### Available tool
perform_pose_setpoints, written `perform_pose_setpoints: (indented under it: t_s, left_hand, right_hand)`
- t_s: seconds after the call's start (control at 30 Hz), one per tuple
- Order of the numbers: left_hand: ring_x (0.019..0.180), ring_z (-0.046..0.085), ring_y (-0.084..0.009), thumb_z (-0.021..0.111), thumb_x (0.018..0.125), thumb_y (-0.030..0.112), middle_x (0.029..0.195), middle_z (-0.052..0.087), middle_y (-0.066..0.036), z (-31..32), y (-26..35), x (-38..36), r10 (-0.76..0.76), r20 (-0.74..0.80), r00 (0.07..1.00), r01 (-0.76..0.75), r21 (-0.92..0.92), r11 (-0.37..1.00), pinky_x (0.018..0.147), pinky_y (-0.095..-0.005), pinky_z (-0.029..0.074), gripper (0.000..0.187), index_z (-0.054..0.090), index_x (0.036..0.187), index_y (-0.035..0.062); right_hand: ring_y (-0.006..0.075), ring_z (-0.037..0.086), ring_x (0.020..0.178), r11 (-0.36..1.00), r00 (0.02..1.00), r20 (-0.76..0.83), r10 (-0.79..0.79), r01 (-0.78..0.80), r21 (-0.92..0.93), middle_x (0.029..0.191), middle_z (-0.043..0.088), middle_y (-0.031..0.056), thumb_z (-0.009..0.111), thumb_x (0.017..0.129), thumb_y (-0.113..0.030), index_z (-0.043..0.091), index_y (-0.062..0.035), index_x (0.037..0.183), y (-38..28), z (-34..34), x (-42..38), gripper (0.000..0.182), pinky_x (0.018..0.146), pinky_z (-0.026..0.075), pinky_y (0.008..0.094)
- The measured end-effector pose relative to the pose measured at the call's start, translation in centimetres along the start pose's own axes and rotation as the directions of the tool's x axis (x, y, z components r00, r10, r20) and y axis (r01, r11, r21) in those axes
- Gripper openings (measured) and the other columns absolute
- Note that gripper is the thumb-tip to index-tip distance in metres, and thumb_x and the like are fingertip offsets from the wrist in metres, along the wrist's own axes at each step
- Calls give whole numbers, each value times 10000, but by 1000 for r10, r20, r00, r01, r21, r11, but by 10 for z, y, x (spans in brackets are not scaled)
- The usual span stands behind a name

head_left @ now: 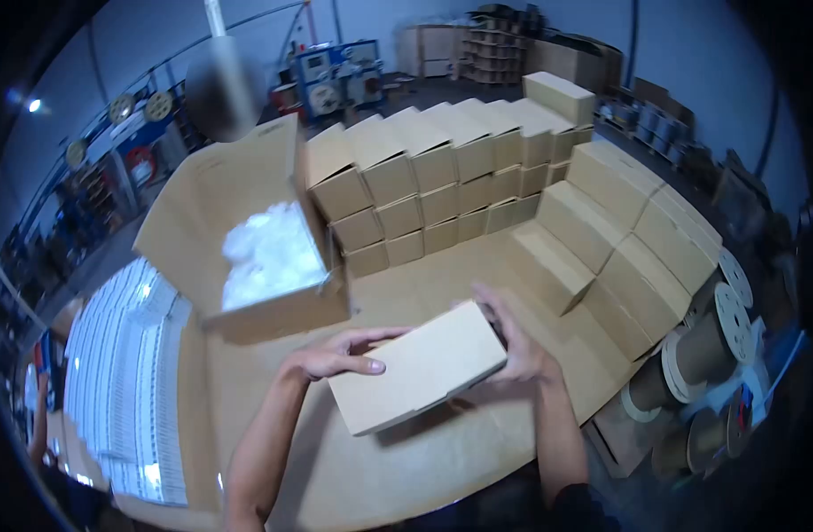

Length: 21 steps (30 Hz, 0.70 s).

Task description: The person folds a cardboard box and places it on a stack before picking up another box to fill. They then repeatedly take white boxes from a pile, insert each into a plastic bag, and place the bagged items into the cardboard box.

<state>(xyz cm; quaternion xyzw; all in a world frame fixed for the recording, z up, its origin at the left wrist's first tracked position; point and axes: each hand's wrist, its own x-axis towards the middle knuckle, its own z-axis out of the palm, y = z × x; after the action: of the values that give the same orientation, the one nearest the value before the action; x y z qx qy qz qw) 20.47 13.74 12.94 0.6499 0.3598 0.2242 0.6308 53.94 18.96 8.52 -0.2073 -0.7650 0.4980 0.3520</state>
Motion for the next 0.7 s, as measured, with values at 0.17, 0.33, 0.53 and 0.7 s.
perform_pose_setpoints:
  t_s: [0.17,0.33,0.53,0.7]
  left_hand:
    - [1458,414,-296,908,747,362,1562,447,-167,30,-93,-125,326,-416,849,-391,-80,917,1223,-426,308,1099,292,1603,53]
    - [1428,450,-275,910,757,178,1530,473,-147,82,-124,-204,313,-634,707,-124,325,938,1203,-384,348,980,364,1556,26]
    - [980,635,-117,655,1004,88,1064,686,-86,98,-168,-224,-3,-927,376,-352,-146,924,852,-253,504,315,552,1291,12]
    - [841,591,-101,702,975,68,940,633,-62,117,-179,-202,-102,-989,106,-460,-140,877,763,-236,481,380,436,1245,54]
  right_hand:
    - [267,501,1292,987,989,-129,78,-58,148,1351,516,127,1040,492,-181,89,-122,1637,25,117,-20,1490,1145,364,405]
    - [323,442,1386,972,980,-136,143,-114,204,1440,439,199,1029,556,-185,99,-146,1602,34,204,-42,1400,1217,321,454]
    - [357,385,1430,987,984,-129,124,-136,-88,1514,338,235,1027,576,-285,130,-81,1540,34,237,-72,1333,1219,310,461]
    - [342,413,1400,983,966,-205,159,-136,122,1465,397,194,917,726,-277,269,-127,1482,9,249,-69,1007,1193,323,435]
